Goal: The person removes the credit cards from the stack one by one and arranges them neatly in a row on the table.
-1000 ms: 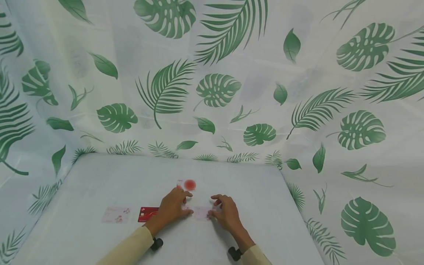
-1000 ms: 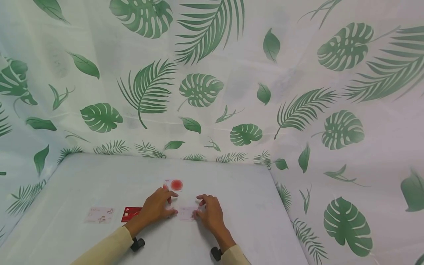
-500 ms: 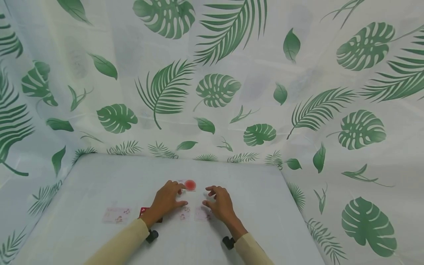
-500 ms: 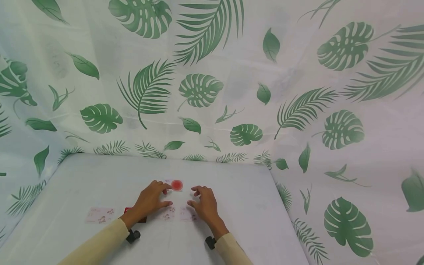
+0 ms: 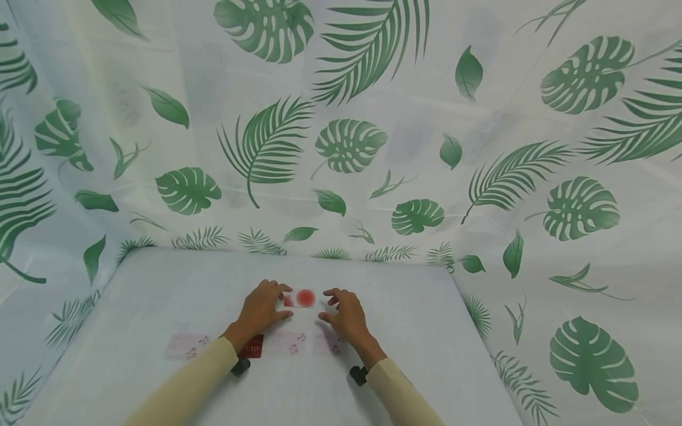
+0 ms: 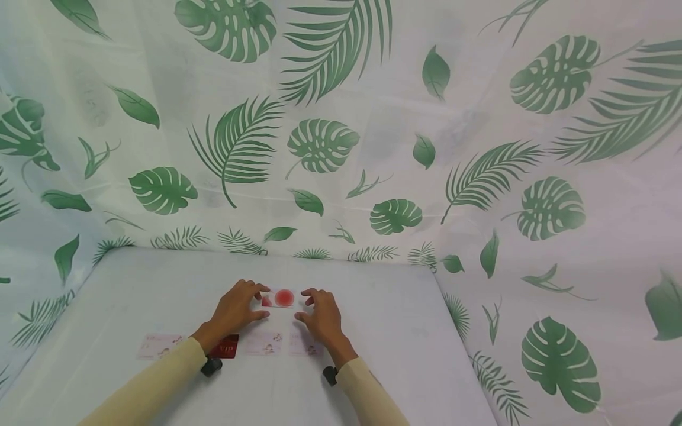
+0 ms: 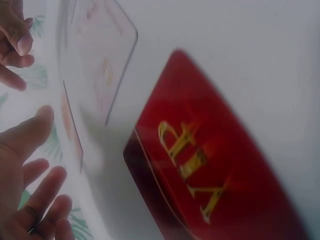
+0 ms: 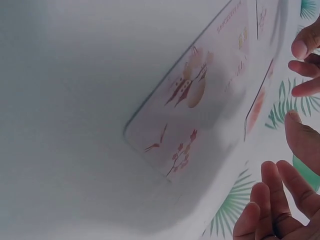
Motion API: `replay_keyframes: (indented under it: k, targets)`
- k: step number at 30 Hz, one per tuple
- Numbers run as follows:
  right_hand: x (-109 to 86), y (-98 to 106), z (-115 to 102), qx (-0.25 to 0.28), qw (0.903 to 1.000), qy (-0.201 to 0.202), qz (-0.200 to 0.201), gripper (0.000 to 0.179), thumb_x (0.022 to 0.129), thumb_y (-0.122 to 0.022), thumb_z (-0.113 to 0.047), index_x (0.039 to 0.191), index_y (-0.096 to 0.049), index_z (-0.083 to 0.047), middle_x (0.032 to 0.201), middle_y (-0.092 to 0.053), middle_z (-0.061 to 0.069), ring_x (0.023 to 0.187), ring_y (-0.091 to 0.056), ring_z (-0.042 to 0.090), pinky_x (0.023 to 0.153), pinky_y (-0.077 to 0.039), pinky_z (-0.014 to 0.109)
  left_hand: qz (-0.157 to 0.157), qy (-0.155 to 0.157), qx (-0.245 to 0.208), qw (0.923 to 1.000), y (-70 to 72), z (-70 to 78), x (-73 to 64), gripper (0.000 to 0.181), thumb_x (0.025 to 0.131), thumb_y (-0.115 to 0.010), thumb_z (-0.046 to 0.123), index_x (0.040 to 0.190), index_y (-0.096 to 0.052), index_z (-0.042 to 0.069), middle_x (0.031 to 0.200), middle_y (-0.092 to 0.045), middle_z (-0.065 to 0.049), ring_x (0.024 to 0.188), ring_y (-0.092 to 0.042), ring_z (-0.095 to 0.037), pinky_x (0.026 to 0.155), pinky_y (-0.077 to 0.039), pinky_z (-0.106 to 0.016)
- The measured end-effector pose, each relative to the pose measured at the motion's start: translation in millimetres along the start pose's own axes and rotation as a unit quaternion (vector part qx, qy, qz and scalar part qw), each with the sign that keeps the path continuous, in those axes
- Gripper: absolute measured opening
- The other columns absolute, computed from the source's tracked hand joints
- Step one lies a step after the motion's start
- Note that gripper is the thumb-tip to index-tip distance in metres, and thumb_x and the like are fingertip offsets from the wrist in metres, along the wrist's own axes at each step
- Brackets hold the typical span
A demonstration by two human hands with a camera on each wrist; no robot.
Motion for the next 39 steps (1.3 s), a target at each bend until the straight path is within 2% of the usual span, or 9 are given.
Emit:
replay_keyframes:
  k: [6,12,22,29,39]
  targets:
    - [10.3,-8,0,0.003,1.0000,0.003,-0.006,0.051,0.084,-0.091,-0.020,0.131,-0.071,-0.019,0.106,-0.072,0.004,0.096,-0.058,0.017,0.085,-0.051,0.035,-0.004,-0.005,-0.005,1.0000,0.3,-4.7,5.3,0.056,0.078,-0.096,0.030,0.127,-0.074,0.014,0.097,-0.070,-0.004,0.091,-0.055,-0.019,0.083,-0.053,-0.038]
    - [21.2,-18,-4,0.000,0.9998,0.006,-0.022,0.052,0.085,-0.091,-0.020,0.133,-0.071,-0.019,0.108,-0.072,0.003,0.097,-0.058,0.018,0.087,-0.052,0.037,-0.008,0.005,-0.008,0.9999,-5.1,-12.9,11.7,0.054,0.079,-0.096,0.026,0.126,-0.073,0.012,0.098,-0.069,-0.005,0.092,-0.054,-0.020,0.084,-0.053,-0.038]
    - [36.8,-28,-10,-0.032,0.9989,0.016,-0.031,0.052,0.084,-0.091,-0.017,0.133,-0.071,-0.016,0.109,-0.073,0.006,0.099,-0.058,0.021,0.092,-0.054,0.041,-0.023,0.015,0.007,0.9996,-15.1,-23.5,19.3,0.054,0.080,-0.095,0.030,0.126,-0.073,0.013,0.096,-0.066,-0.003,0.093,-0.053,-0.019,0.083,-0.052,-0.036]
    - [43.7,-37,-5,-0.042,0.9982,-0.002,-0.043,0.051,0.083,-0.092,-0.017,0.130,-0.073,-0.017,0.106,-0.070,0.004,0.100,-0.057,0.020,0.093,-0.053,0.039,-0.030,0.011,-0.001,0.9995,-18.2,-23.1,22.4,0.051,0.081,-0.094,0.027,0.124,-0.073,0.011,0.097,-0.066,-0.005,0.094,-0.054,-0.021,0.084,-0.053,-0.038]
    - [46.5,-40,-6,-0.035,0.9979,-0.017,-0.052,0.046,0.084,-0.091,-0.015,0.125,-0.072,-0.016,0.107,-0.066,0.005,0.102,-0.057,0.021,0.095,-0.053,0.042,-0.030,0.012,-0.025,0.9992,-19.3,-25.6,24.3,0.044,0.082,-0.093,0.023,0.119,-0.072,0.011,0.097,-0.064,-0.005,0.094,-0.053,-0.020,0.083,-0.051,-0.038]
Point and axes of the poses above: each hand's wrist, its own x-axis towards the middle knuckle, its own y-axis out of the back of the hand, z = x × y, the point moved 9 cm from there along x, towards the middle knuckle
